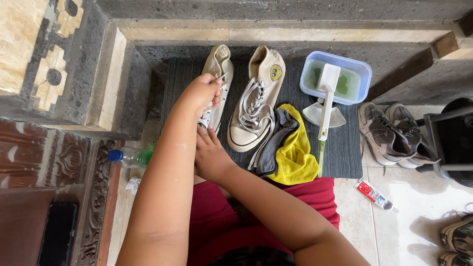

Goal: Cleaning a pair of sneakers by removing laces, applying cleaning solution with a brush, and wiping with a cloth.

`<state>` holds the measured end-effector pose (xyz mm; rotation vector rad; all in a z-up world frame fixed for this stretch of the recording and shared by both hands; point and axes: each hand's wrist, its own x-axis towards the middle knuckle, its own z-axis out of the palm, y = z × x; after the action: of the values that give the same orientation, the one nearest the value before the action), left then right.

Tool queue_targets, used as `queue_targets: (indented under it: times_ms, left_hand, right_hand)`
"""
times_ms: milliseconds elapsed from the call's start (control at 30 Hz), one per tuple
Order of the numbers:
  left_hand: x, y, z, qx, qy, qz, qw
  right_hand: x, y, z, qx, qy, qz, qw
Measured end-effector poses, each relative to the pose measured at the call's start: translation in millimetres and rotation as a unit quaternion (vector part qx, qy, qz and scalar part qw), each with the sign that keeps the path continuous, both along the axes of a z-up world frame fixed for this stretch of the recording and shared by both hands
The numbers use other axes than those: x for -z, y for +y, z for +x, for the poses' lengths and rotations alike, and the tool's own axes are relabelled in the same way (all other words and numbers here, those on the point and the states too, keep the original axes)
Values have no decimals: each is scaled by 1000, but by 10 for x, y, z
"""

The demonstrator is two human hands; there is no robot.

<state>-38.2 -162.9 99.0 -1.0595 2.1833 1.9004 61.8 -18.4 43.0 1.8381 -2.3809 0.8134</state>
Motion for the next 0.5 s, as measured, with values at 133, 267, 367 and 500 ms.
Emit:
queue_targets:
  times_ms: [133,267,367,500]
  left_hand:
    - [-90,114,12,8,5,1,1000]
    - [30,159,21,-57,103,78,990]
    - [70,291,137,-86,154,97,980]
    - [605,414,98,-102,213,139,962]
  right_hand:
    - [3,38,-28,21,116,2,993]
    - [118,118,-136,59,154,-32,986]
    - [254,183,-251,30,127,-16,991]
    - [-75,432,-557,-44,13,24,999]
